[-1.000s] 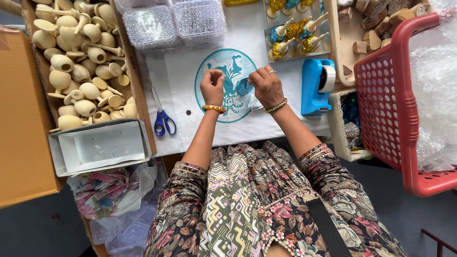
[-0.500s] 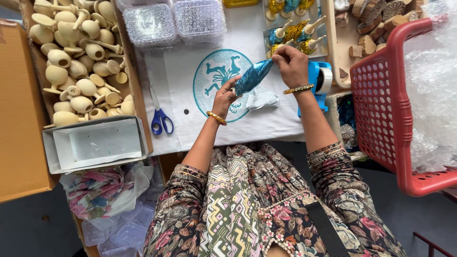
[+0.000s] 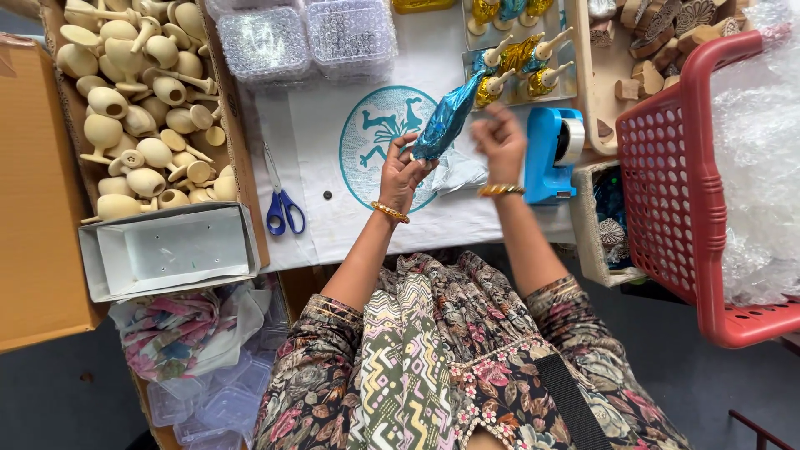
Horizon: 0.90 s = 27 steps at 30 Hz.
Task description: The person wraps a wooden toy in silver foil, places it into a blue decorative bag, and uses a tape dispenser to secure the packaging.
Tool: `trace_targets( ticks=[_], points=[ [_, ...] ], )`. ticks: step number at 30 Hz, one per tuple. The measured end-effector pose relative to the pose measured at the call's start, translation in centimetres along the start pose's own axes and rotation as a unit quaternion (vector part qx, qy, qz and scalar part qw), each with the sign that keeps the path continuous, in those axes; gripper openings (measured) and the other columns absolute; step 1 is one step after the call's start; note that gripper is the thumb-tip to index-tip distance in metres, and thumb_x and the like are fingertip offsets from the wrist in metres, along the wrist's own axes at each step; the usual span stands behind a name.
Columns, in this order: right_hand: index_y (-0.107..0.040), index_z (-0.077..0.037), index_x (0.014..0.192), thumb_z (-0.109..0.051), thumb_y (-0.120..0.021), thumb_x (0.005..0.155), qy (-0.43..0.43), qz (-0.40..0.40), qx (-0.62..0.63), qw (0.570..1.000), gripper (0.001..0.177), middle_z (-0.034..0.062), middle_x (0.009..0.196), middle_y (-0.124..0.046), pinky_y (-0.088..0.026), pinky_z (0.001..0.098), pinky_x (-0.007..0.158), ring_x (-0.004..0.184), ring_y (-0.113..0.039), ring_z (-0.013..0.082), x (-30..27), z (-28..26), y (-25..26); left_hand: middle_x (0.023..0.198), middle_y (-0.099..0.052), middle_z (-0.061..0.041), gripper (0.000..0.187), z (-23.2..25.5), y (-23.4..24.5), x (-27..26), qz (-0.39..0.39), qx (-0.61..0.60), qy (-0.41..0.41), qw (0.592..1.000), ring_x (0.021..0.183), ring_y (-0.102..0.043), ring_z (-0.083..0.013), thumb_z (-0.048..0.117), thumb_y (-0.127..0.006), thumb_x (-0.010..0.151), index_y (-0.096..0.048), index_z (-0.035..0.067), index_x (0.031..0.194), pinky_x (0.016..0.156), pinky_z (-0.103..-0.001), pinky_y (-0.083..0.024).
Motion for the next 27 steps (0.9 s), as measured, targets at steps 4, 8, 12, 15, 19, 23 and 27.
trace_targets(
  ticks=[4,8,12,15,19,23,27],
  points=[
    [-0.068,-0.002,0.122,0.001,-0.077,0.086,-0.099,-0.104,0.048,0.989,0.038,0.0041,0.108,-0.075,-0.057,0.0242,0.079,0.095,-0.071,0.0111,-3.9,5.1,-2.8,0.12,-0.064,-0.011,0.04,-2.5,1.3,0.3,0.017,-0.022,0.013,1.0,0.102,-0.069,-0.0193,-0.003,-0.063,0.092,-0.052,0.007,0.129,0.096,-0.036,-0.061],
    [-0.072,0.001,0.11,0.005,-0.076,0.085,-0.052,-0.104,0.01,0.993,0.027,0.007,0.106,-0.076,-0.059,0.0282,0.088,0.099,-0.071,0.014,-4.1,4.0,-3.3,0.118,-0.064,-0.008,0.032,-1.7,-0.5,-0.1,0.021,-0.048,0.016,0.999,0.103,-0.069,-0.0175,0.001,-0.063,0.095,-0.055,0.003,0.126,0.096,-0.034,-0.061],
    [-0.072,0.003,0.109,0.01,-0.077,0.084,-0.041,-0.085,-0.039,0.995,0.027,0.0089,0.105,-0.075,-0.062,0.0303,0.086,0.098,-0.072,0.0162,-3.8,3.0,-3.0,0.114,-0.068,-0.006,0.02,-2.0,-0.8,0.1,0.037,-0.029,0.001,0.999,0.099,-0.071,-0.0169,0.008,-0.064,0.098,-0.062,0.003,0.117,0.093,-0.034,-0.06],
    [-0.07,0.001,0.117,0.01,-0.075,0.085,-0.029,-0.117,-0.059,0.991,0.035,0.0067,0.109,-0.071,-0.062,0.0294,0.085,0.099,-0.069,0.0141,-3.9,0.0,-4.2,0.11,-0.069,-0.006,0.013,-2.0,-0.2,0.3,0.053,-0.031,-0.008,0.998,0.096,-0.07,-0.0171,0.011,-0.065,0.103,-0.065,0.002,0.111,0.092,-0.035,-0.059],
    [-0.068,0.0,0.124,0.008,-0.072,0.084,-0.043,-0.16,-0.082,0.983,0.04,0.0054,0.114,-0.071,-0.06,0.0277,0.088,0.104,-0.069,0.012,-3.9,-1.8,-4.4,0.109,-0.07,-0.008,0.014,-1.4,-0.4,0.5,0.03,-0.083,-0.014,0.996,0.097,-0.07,-0.0178,0.014,-0.064,0.106,-0.066,0.001,0.11,0.094,-0.036,-0.06],
    [-0.07,-0.002,0.123,0.004,-0.073,0.088,-0.039,-0.185,-0.038,0.981,0.035,0.0059,0.115,-0.072,-0.06,0.027,0.093,0.108,-0.069,0.012,-4.0,-2.9,-4.8,0.11,-0.072,-0.011,0.016,-0.3,-1.3,0.3,0.019,-0.144,-0.01,0.989,0.1,-0.072,-0.0204,0.015,-0.061,0.104,-0.064,0.0,0.109,0.096,-0.038,-0.061],
    [-0.075,-0.002,0.11,0.001,-0.078,0.087,-0.049,-0.154,-0.116,0.98,0.023,0.0019,0.106,-0.071,-0.06,0.026,0.085,0.098,-0.068,0.01,-3.8,-3.2,-5.3,0.112,-0.072,-0.012,0.018,-0.8,-1.0,0.4,0.018,-0.165,0.002,0.986,0.102,-0.071,-0.0211,0.015,-0.061,0.104,-0.064,0.0,0.114,0.096,-0.037,-0.059]
  ],
)
Point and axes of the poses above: each hand's wrist, its own x-axis towards the middle knuckle, its own y-axis out of the back of the hand, z = x × y, the point moved 7 cm from there along x, towards the middle knuckle
